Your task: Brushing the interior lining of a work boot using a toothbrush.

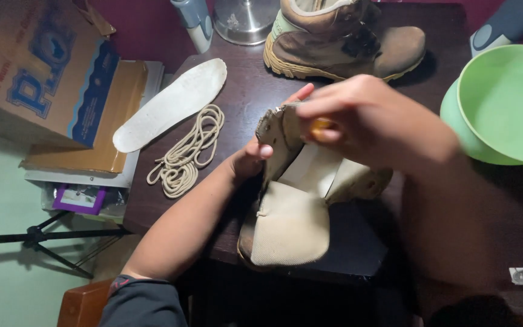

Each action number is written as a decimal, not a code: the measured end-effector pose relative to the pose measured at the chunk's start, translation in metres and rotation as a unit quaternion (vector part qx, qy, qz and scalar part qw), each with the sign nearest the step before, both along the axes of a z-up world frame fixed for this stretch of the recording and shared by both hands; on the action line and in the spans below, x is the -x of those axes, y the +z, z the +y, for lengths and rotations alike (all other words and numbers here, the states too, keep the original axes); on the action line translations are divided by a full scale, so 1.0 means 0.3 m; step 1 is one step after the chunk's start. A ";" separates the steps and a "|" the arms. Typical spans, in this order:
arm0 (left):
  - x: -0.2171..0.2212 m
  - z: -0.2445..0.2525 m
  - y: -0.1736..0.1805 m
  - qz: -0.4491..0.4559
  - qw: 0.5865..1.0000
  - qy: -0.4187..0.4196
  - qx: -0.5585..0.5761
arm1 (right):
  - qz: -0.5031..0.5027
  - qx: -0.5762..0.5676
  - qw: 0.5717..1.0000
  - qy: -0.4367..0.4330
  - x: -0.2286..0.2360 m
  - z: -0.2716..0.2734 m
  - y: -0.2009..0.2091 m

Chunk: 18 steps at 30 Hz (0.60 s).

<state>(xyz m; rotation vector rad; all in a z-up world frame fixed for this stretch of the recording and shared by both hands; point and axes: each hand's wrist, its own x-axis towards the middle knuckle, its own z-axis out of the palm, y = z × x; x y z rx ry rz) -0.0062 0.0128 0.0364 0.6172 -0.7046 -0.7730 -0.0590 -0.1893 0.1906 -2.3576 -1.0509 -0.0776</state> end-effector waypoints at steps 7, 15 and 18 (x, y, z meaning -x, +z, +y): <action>0.007 0.004 0.013 0.024 0.999 -0.017 0.012 | -0.104 -0.050 0.993 -0.027 0.047 -0.079 0.073; 0.014 0.013 0.034 -0.014 0.999 -0.035 -0.003 | -0.041 -0.096 0.993 -0.046 0.157 -0.115 0.151; 0.009 -0.005 0.002 0.018 1.000 -0.010 0.016 | -0.007 -0.045 0.999 -0.008 0.071 -0.059 0.081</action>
